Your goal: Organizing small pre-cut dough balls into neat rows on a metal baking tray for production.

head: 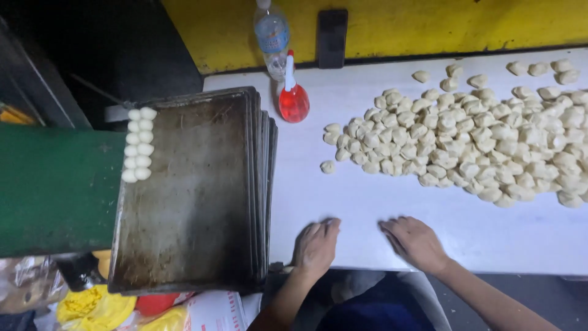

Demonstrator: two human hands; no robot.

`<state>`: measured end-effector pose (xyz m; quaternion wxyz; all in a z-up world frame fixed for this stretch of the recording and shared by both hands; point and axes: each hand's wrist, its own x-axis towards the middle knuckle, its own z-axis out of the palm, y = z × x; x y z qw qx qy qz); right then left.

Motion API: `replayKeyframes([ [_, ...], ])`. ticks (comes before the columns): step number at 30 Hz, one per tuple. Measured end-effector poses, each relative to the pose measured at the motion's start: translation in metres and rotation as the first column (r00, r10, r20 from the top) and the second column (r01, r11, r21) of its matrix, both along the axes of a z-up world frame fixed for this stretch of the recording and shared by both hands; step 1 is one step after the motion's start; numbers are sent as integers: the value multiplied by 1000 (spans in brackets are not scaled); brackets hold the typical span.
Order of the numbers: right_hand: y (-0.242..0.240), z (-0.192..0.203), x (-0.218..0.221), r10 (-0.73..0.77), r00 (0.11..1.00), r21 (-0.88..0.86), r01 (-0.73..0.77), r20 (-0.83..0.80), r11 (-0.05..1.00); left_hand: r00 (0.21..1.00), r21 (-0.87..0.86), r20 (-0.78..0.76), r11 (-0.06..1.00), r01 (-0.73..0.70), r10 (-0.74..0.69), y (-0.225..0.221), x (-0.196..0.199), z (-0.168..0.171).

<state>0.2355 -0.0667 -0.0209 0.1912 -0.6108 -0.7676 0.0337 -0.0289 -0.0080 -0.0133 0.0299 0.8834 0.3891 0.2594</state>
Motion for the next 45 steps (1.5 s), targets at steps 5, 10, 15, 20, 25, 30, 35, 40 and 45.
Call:
replayKeyframes([
  [5,82,-31,-6,-102,994,132,97,31,987,989,99,-66,987,-124,131,69,58,-24],
  [10,72,-25,-27,-200,973,165,180,115,970,992,32,-34,993,-117,118,59,69,-11],
  [15,18,20,-13,-51,999,-60,50,-18,997,995,-120,96,993,-10,21,12,21,20],
  [20,69,-26,4,-58,997,110,52,48,993,998,259,1,963,-68,70,62,41,-23],
  [25,82,-26,-13,-184,978,204,162,95,966,994,322,35,940,-111,105,71,72,-11],
  [30,24,31,-13,13,989,-62,-23,-148,998,999,-232,19,972,-31,36,24,25,13],
  [35,74,-27,4,-48,998,156,41,44,987,998,333,-11,941,-55,62,71,55,-10],
  [40,67,-7,-15,-130,991,166,133,-24,977,992,313,87,943,-110,87,67,65,-12],
  [45,23,6,6,48,995,30,-45,-90,999,996,196,83,981,-1,-15,35,14,3],
])
